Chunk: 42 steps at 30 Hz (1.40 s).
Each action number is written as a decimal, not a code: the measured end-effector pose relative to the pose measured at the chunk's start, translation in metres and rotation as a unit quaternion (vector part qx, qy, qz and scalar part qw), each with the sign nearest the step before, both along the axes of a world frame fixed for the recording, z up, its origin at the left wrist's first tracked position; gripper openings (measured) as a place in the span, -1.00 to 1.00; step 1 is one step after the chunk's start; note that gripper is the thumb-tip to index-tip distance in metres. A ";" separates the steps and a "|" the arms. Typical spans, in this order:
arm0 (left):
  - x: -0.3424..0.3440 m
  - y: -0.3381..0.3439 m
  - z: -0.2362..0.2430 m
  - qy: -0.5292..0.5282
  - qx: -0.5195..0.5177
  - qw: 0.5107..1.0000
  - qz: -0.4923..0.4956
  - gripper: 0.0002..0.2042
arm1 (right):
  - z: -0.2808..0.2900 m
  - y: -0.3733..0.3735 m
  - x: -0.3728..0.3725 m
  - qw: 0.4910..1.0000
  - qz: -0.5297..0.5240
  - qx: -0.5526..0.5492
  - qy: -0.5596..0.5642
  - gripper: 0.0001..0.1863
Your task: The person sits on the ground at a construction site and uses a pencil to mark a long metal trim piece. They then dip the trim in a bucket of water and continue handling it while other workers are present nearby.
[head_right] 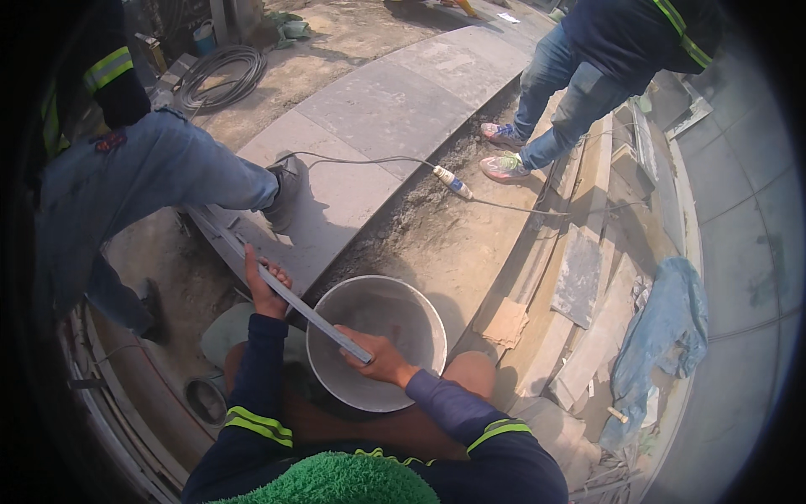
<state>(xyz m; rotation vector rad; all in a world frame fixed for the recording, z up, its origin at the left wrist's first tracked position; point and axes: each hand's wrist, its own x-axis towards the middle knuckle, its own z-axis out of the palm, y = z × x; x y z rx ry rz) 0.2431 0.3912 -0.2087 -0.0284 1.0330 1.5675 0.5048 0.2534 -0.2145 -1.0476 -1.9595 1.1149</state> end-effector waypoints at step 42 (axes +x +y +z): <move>-0.002 0.000 -0.005 -0.001 0.015 1.000 0.001 -0.49 | -0.001 0.001 0.000 1.000 0.002 0.007 0.007 -0.40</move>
